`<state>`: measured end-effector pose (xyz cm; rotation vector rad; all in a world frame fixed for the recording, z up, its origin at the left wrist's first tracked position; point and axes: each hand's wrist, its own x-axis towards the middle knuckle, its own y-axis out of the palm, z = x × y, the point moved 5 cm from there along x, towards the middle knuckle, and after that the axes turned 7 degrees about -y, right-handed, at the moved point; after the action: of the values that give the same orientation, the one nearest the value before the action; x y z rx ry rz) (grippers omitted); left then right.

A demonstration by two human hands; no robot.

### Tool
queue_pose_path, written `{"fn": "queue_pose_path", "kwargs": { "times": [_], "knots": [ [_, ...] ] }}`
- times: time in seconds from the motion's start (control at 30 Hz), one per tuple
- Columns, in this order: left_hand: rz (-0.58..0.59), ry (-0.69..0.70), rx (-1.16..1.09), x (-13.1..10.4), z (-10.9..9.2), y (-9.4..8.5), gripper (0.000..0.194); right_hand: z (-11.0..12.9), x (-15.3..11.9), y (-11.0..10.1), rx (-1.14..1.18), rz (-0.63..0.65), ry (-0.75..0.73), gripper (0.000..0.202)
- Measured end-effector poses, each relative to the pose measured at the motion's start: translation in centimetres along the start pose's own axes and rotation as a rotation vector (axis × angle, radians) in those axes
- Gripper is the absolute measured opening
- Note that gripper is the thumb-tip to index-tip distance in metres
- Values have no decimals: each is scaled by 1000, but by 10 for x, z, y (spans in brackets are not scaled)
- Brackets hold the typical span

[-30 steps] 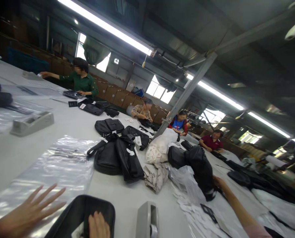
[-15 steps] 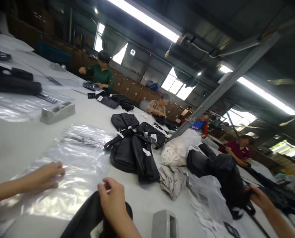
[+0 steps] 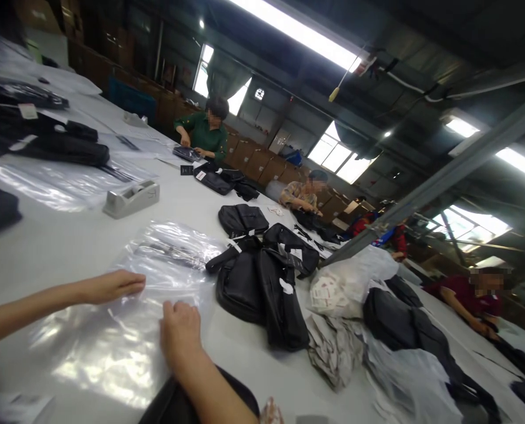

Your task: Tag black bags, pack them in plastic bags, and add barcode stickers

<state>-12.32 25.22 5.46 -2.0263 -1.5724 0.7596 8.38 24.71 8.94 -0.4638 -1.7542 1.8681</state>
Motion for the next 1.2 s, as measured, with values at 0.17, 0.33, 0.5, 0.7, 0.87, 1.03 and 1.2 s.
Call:
{"fn": "queue_pose_path", "kwargs": {
  "times": [0.17, 0.33, 0.5, 0.7, 0.87, 1.03, 1.2],
  "knots": [
    [-3, 18, -51, 4, -12, -12, 37, 3, 0, -8, -8, -103, -77, 45],
    [-1, 42, -78, 9, -23, -24, 39, -1, 5, -4, 83, -142, -108, 15],
    [-310, -34, -39, -22, -40, -44, 33, -19, 17, -19, 227, -207, 7, 14],
    [-359, -374, -390, -80, -52, 25, 52, -21, 27, -36, 466, -293, 142, 14],
    [-405, -448, -836, -58, -56, 50, 49, 1, 18, -32, 672, -245, 74, 11],
    [-439, -436, -877, -39, -52, 44, 45, -13, 16, -33, 902, -333, 217, 13],
    [-445, -566, -883, -52, -38, 72, 35, -59, 37, -40, 980, -501, 457, 26]
  ]
}}
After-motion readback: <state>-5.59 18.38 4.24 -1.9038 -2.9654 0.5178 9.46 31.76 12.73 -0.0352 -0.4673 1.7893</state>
